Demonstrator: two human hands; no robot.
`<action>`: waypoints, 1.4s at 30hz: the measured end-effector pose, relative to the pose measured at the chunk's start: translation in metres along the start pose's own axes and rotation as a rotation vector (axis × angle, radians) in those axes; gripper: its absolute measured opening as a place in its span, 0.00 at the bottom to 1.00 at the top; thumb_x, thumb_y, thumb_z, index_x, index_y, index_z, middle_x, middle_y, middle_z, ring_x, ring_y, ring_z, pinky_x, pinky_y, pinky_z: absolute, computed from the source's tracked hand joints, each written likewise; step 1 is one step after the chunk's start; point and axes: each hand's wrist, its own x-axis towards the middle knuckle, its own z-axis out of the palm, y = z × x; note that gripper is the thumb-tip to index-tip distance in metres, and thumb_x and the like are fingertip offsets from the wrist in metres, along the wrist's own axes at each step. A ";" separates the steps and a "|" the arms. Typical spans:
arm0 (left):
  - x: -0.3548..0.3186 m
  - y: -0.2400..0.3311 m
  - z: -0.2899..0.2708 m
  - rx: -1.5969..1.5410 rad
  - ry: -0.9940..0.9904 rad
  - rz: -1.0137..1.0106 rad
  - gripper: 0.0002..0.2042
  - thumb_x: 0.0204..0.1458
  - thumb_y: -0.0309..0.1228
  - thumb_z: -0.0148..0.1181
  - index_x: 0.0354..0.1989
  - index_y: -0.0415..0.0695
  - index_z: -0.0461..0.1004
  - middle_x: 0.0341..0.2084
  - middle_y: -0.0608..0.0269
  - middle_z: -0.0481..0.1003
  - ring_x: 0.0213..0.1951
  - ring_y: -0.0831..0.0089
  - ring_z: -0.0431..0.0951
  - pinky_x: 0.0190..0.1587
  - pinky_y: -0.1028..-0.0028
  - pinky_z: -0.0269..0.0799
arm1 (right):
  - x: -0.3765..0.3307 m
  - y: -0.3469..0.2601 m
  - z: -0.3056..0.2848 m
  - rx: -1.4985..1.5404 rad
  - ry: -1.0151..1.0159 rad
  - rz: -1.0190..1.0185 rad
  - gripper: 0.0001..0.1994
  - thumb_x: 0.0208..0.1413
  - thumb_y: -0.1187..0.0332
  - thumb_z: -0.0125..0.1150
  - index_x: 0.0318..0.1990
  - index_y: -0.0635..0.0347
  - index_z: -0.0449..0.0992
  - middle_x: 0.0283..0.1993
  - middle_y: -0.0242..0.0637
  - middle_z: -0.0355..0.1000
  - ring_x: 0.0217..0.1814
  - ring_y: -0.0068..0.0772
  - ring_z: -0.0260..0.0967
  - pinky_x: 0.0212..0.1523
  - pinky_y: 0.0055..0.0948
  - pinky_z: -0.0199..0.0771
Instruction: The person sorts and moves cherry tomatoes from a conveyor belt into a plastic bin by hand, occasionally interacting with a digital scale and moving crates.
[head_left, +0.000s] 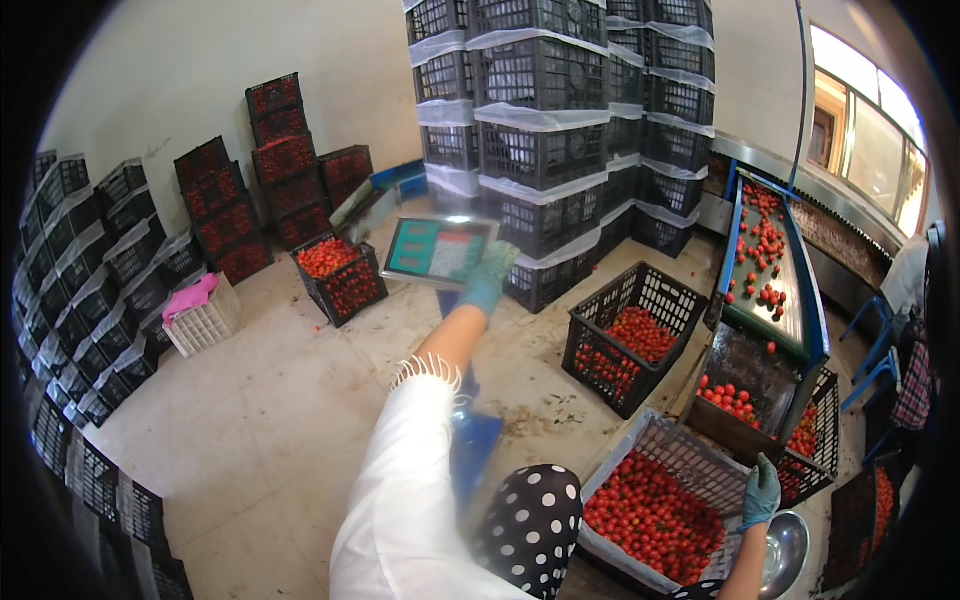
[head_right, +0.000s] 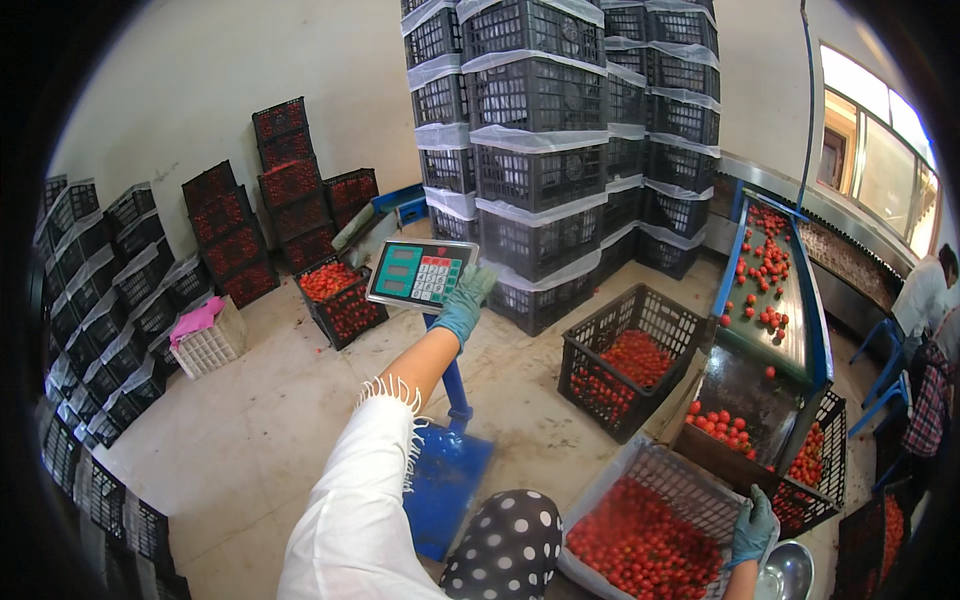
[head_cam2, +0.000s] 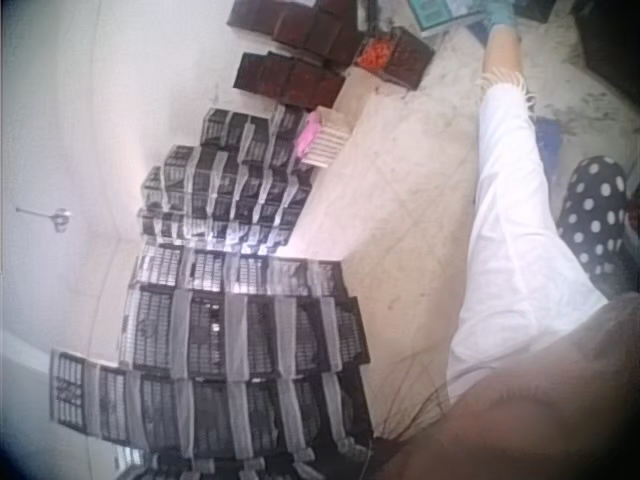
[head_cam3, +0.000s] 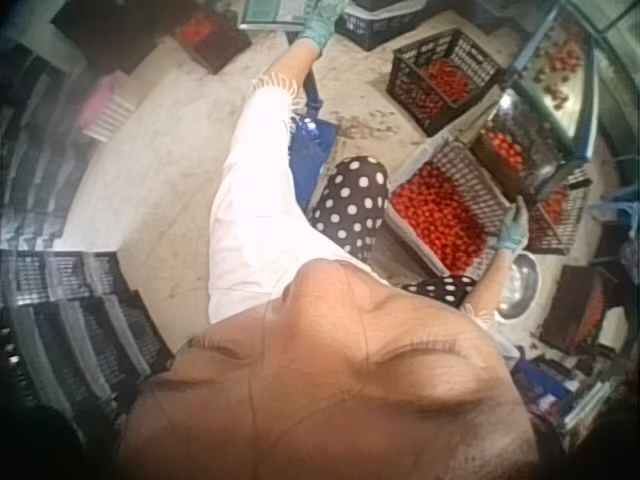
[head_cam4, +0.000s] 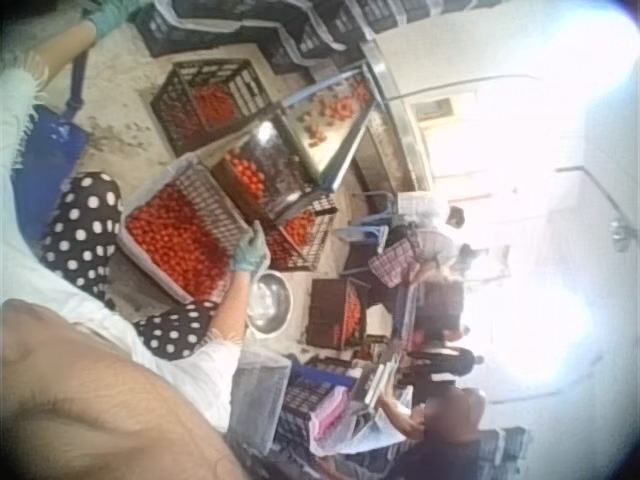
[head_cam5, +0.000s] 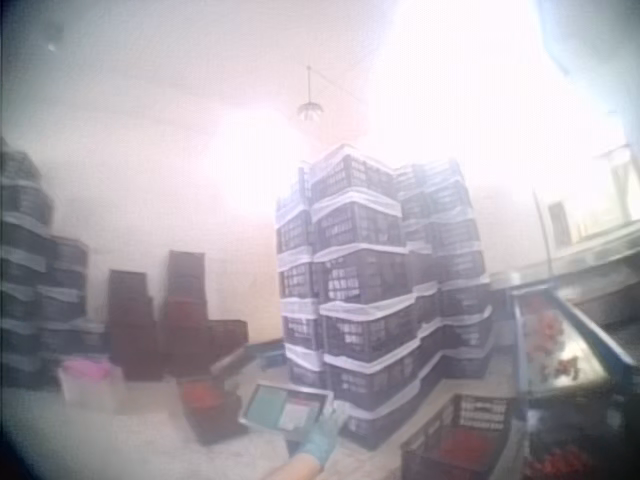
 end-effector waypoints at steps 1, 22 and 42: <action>-0.003 -0.010 -0.007 -0.135 -0.065 0.018 0.30 0.55 0.30 0.34 0.70 0.47 0.43 0.70 0.66 0.41 0.71 0.64 0.36 0.70 0.59 0.27 | 0.000 -0.006 -0.001 0.001 -0.011 0.015 0.15 0.54 0.75 0.53 0.50 0.66 0.73 0.48 0.45 0.73 0.49 0.36 0.72 0.51 0.29 0.71; -0.056 0.015 -0.140 -0.860 0.203 0.356 0.48 0.34 0.47 0.68 0.64 0.37 0.52 0.65 0.46 0.49 0.69 0.52 0.44 0.68 0.51 0.33 | 0.002 0.018 0.002 0.065 0.011 0.007 0.16 0.54 0.77 0.52 0.51 0.67 0.72 0.50 0.46 0.72 0.51 0.38 0.71 0.53 0.29 0.69; -0.111 0.208 -0.408 -1.799 0.326 0.298 0.33 0.55 0.48 0.51 0.63 0.38 0.55 0.66 0.44 0.50 0.67 0.50 0.48 0.67 0.52 0.38 | 0.004 0.018 0.008 0.016 0.018 -0.034 0.20 0.53 0.76 0.53 0.56 0.65 0.68 0.55 0.46 0.68 0.57 0.42 0.66 0.58 0.32 0.64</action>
